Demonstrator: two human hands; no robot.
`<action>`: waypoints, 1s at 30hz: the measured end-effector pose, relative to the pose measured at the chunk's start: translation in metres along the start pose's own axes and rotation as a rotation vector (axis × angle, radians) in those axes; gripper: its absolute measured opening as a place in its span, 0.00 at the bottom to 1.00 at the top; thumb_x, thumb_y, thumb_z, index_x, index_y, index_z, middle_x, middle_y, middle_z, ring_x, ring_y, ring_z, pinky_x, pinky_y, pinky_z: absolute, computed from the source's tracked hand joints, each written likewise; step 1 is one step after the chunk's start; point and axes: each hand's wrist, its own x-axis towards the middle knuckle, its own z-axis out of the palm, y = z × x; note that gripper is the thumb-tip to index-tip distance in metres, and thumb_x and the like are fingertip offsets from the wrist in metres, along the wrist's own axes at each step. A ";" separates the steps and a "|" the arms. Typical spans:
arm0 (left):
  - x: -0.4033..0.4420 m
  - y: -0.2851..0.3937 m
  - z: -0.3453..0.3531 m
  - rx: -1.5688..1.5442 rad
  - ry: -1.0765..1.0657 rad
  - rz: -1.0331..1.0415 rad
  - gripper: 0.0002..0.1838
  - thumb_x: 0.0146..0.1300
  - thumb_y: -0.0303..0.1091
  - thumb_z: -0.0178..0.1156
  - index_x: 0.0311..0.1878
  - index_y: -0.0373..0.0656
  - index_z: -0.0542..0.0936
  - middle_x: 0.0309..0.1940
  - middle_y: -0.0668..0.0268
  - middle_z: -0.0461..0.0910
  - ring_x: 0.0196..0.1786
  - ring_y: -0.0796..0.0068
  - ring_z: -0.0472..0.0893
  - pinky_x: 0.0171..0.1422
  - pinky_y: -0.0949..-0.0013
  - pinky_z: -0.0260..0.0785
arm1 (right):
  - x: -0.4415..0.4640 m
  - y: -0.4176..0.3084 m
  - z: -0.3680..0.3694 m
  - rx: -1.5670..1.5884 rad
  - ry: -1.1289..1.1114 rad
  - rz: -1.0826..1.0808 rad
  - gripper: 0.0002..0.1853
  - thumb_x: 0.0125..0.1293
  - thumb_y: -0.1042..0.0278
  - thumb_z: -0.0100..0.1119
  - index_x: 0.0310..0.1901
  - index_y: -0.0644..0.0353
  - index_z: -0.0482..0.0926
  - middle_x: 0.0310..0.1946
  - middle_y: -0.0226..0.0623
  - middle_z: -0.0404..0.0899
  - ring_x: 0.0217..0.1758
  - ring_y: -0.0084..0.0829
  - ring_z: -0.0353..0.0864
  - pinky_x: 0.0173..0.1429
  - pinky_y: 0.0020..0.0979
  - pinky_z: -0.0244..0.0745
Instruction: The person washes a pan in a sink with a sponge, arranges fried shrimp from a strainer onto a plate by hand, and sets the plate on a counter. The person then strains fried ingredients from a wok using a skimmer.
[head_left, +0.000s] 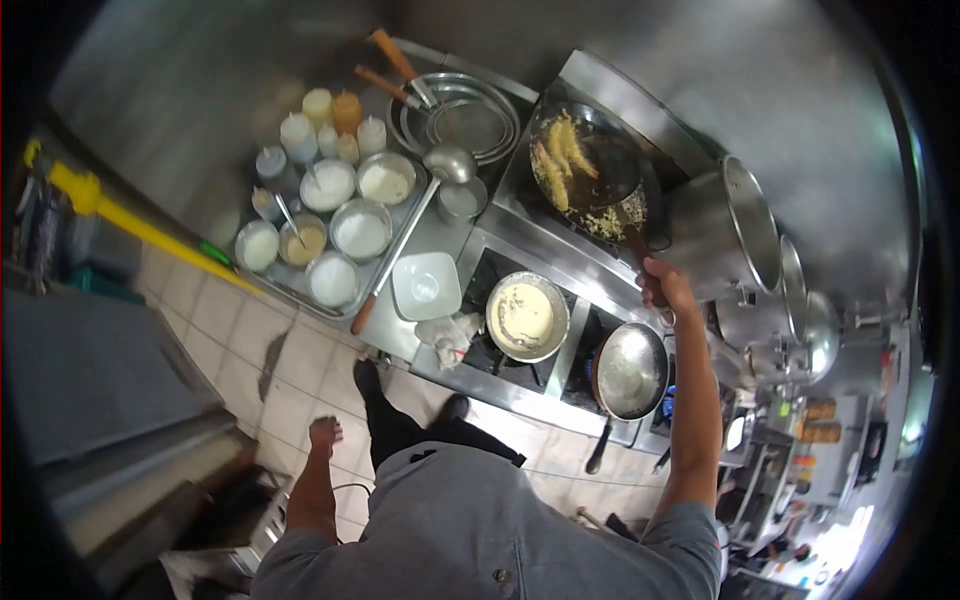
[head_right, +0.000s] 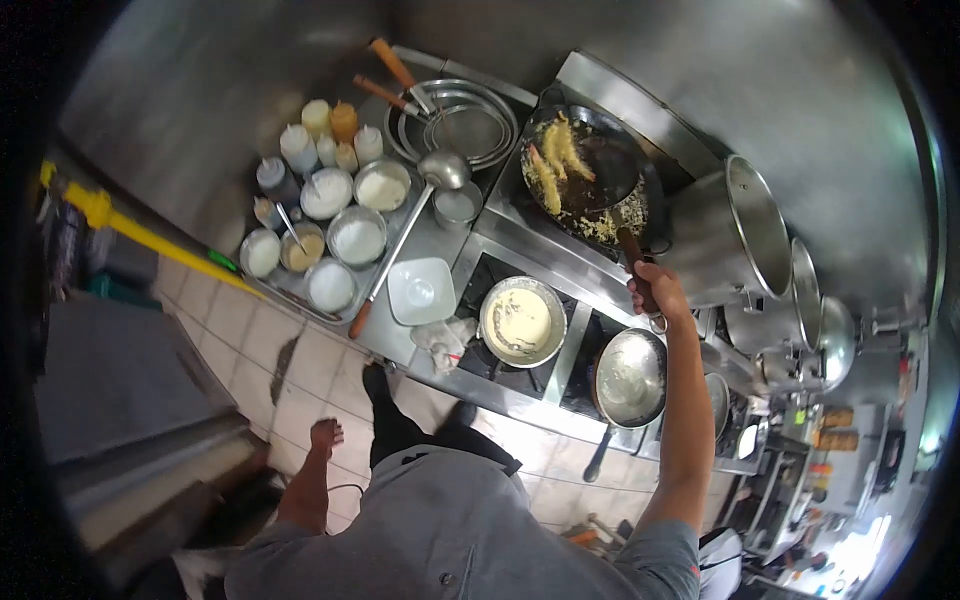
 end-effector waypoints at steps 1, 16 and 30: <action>-0.014 0.010 -0.019 0.053 0.024 -0.019 0.13 0.65 0.41 0.57 0.47 0.44 0.76 0.36 0.63 0.78 0.36 0.68 0.79 0.40 0.60 0.75 | -0.003 0.002 0.006 0.076 -0.060 0.061 0.14 0.73 0.59 0.52 0.42 0.65 0.74 0.23 0.30 0.73 0.17 0.22 0.70 0.19 0.26 0.68; -0.042 0.181 -0.069 0.237 -0.247 0.255 0.14 0.66 0.34 0.57 0.53 0.40 0.76 0.41 0.60 0.82 0.36 0.67 0.83 0.38 0.64 0.77 | 0.037 0.001 0.132 0.694 0.006 0.142 0.11 0.74 0.68 0.46 0.33 0.65 0.69 0.20 0.34 0.71 0.18 0.24 0.69 0.20 0.26 0.70; 0.000 0.114 -0.176 0.187 -0.342 -0.083 0.09 0.64 0.38 0.59 0.45 0.46 0.78 0.34 0.69 0.80 0.34 0.71 0.80 0.35 0.62 0.73 | 0.059 0.001 0.167 0.941 -0.058 0.066 0.10 0.73 0.67 0.49 0.35 0.65 0.70 0.22 0.35 0.73 0.18 0.25 0.69 0.21 0.29 0.68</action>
